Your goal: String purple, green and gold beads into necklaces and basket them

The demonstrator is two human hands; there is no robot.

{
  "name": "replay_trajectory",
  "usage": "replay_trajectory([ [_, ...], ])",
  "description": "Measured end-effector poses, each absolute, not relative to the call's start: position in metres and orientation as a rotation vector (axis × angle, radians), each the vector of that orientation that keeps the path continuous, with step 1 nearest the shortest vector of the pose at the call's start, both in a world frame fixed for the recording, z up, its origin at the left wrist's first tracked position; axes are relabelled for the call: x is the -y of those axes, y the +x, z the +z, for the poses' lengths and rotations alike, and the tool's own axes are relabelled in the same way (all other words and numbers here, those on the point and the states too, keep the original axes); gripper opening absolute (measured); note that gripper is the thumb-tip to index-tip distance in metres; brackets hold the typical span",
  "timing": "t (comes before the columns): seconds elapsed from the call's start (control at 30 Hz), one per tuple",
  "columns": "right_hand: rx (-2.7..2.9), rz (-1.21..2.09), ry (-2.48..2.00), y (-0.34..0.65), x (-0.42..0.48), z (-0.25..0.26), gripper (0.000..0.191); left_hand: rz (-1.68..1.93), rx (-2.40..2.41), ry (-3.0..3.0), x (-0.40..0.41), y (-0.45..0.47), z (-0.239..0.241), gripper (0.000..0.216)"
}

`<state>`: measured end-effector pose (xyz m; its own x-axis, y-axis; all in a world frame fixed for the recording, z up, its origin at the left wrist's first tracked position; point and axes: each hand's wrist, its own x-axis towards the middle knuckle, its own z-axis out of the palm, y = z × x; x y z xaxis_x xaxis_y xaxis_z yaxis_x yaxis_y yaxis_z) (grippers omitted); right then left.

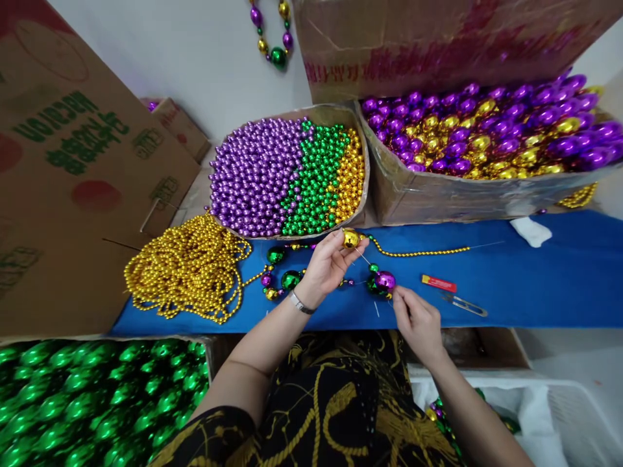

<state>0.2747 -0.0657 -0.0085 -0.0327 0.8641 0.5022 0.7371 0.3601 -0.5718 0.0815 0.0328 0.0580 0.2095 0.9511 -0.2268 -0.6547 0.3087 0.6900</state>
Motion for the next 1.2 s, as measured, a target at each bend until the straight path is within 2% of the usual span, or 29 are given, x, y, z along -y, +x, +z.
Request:
replay_trajectory([
  [0.27, 1.775, 0.258, -1.565, 0.265, 0.067, -0.008, 0.022, 1.21, -0.705, 0.664, -0.015, 0.089, 0.048, 0.039],
  [0.57, 1.778, 0.184, -1.486, 0.264, 0.066, -0.008, 0.022, 1.308, -0.699, 0.637, -0.01, 0.087, 0.042, 0.038],
  [0.73, 1.731, 0.387, -1.476, 0.263, 0.063, -0.006, 0.017, 1.321, -0.726, 0.673, -0.008, 0.083, 0.042, 0.04],
  [0.87, 1.684, 0.527, -1.462, 0.26, 0.061, -0.01, 0.019, 1.309, -0.755, 0.723, -0.008, 0.08, 0.036, 0.04],
  [1.07, 1.425, 1.051, -1.414, 0.253, 0.052, -0.029, 0.03, 1.216, -0.745, 1.147, -0.008, 0.071, 0.031, 0.041],
  [1.2, 1.227, 1.154, -1.33, 0.252, 0.047, -0.039, 0.031, 1.146, -0.729, 1.408, -0.012, 0.055, 0.04, 0.047],
])
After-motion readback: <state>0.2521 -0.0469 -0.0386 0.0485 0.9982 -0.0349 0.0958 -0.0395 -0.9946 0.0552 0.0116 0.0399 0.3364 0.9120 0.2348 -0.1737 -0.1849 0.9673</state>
